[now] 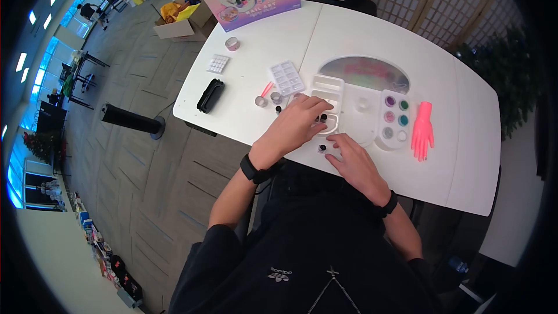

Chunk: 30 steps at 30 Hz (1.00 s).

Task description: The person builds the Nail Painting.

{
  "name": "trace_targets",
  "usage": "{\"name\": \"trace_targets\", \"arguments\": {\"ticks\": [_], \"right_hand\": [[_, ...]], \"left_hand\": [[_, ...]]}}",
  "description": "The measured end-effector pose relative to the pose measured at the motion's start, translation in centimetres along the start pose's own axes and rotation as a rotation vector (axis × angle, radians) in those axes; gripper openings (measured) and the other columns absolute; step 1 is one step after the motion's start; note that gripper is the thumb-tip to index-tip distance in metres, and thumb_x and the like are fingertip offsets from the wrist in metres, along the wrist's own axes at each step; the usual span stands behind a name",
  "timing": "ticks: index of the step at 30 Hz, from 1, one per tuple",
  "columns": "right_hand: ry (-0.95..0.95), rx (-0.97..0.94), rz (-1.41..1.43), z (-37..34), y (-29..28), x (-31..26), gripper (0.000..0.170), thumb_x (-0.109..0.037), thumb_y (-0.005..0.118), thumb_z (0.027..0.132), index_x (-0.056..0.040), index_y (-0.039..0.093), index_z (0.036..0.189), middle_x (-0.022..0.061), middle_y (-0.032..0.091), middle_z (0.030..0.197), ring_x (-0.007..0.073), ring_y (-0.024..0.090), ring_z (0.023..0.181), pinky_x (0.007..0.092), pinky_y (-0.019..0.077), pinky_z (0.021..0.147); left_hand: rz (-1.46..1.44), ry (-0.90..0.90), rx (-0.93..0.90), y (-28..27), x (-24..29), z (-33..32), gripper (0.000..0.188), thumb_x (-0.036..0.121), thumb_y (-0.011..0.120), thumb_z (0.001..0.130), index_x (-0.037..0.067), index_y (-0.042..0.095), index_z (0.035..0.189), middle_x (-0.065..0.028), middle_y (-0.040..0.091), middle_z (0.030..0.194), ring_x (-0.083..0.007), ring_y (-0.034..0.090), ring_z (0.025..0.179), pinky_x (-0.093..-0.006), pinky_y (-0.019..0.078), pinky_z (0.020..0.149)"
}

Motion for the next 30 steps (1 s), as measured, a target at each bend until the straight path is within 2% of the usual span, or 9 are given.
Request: {"name": "trace_targets", "arguments": {"ticks": [3,4,7,11,14,20,23,26,30], "right_hand": [[0.015,0.006,-0.005,-0.8,-1.1,0.0,0.033,-0.016,0.071,0.105,-0.0025,0.063,0.133,0.0173,0.068,0.127,0.0400,0.068,0.117,0.0482,0.0562,0.098],[0.012,0.007,-0.005,-1.0,-1.3,0.1,0.032,-0.017,0.070,0.105,-0.0027,0.063,0.133,0.0172,0.068,0.128,0.0400,0.068,0.117,0.0482,0.0562,0.098],[0.009,0.009,-0.002,-1.4,-1.7,0.5,0.031,-0.017,0.069,0.106,-0.0033,0.063,0.133,0.0168,0.068,0.128,0.0400,0.068,0.117,0.0480,0.0561,0.099],[0.007,0.021,0.006,-1.4,-2.1,0.5,0.028,-0.017,0.067,0.107,-0.0047,0.064,0.133,0.0160,0.069,0.127,0.0393,0.069,0.117,0.0475,0.0566,0.099],[-0.001,0.042,0.002,-1.3,-2.6,0.1,0.027,-0.017,0.067,0.107,-0.0053,0.065,0.132,0.0152,0.069,0.126,0.0377,0.070,0.117,0.0467,0.0572,0.099],[0.006,0.051,-0.022,-1.5,-3.3,-0.2,0.027,-0.017,0.066,0.107,-0.0054,0.065,0.132,0.0145,0.071,0.124,0.0354,0.071,0.117,0.0452,0.0578,0.098],[0.010,0.047,-0.015,-1.6,-3.3,-0.3,0.026,-0.016,0.066,0.108,-0.0053,0.066,0.132,0.0146,0.071,0.123,0.0352,0.071,0.117,0.0448,0.0579,0.098],[-0.003,0.055,-0.009,-1.6,-3.3,-0.4,0.026,-0.016,0.066,0.107,-0.0051,0.066,0.131,0.0151,0.071,0.122,0.0352,0.071,0.116,0.0445,0.0581,0.097],[-0.026,0.086,-0.025,-1.5,-3.6,-0.5,0.025,-0.015,0.067,0.107,-0.0045,0.067,0.130,0.0152,0.073,0.120,0.0348,0.073,0.113,0.0441,0.0586,0.096]], "left_hand": [[0.020,-0.060,0.104,-3.2,-0.8,-1.4,0.039,0.009,0.078,0.097,0.006,0.069,0.135,-0.0145,0.073,0.125,-0.0371,0.067,0.118,-0.0469,0.0539,0.104],[0.057,-0.106,0.120,-4.4,-1.3,-1.9,0.033,0.007,0.075,0.100,0.005,0.070,0.133,-0.0143,0.074,0.126,-0.0361,0.067,0.116,-0.0454,0.0545,0.103],[0.100,-0.282,0.097,-6.0,-4.3,-3.9,0.029,0.006,0.073,0.101,0.004,0.072,0.130,-0.0145,0.073,0.125,-0.0354,0.068,0.116,-0.0440,0.0556,0.101],[0.059,-0.372,0.053,-5.3,-6.1,-4.9,0.029,0.006,0.073,0.101,0.005,0.073,0.129,-0.0152,0.073,0.126,-0.0357,0.069,0.110,-0.0428,0.0566,0.100],[0.010,-0.395,0.014,-4.9,-6.6,-4.7,0.030,0.008,0.074,0.100,0.006,0.073,0.130,-0.0156,0.073,0.130,-0.0367,0.070,0.114,-0.0438,0.0562,0.103],[0.139,-0.229,0.001,-4.3,-6.4,-5.1,0.031,0.009,0.074,0.100,0.007,0.073,0.131,-0.0154,0.072,0.137,-0.0380,0.068,0.128,-0.0463,0.0536,0.111],[0.143,-0.209,-0.001,-4.3,-6.0,-4.9,0.030,0.008,0.074,0.100,0.006,0.073,0.129,-0.0152,0.073,0.132,-0.0366,0.070,0.120,-0.0455,0.0571,0.104],[0.060,-0.310,-0.095,-3.8,-7.0,-4.3,0.027,0.008,0.075,0.099,0.005,0.074,0.125,-0.0156,0.076,0.122,-0.0346,0.073,0.105,-0.0434,0.0599,0.095],[0.018,-0.280,-0.036,-4.1,-7.5,-4.0,0.024,0.006,0.076,0.098,0.002,0.076,0.122,-0.0154,0.078,0.107,-0.0316,0.073,0.090,-0.0412,0.0602,0.087]]}}
Point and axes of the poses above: each hand's wrist, its own z-axis towards the middle knuckle, its own y-axis out of the palm, x = y × z, the point moved 7 cm from there along z, towards the middle knuckle
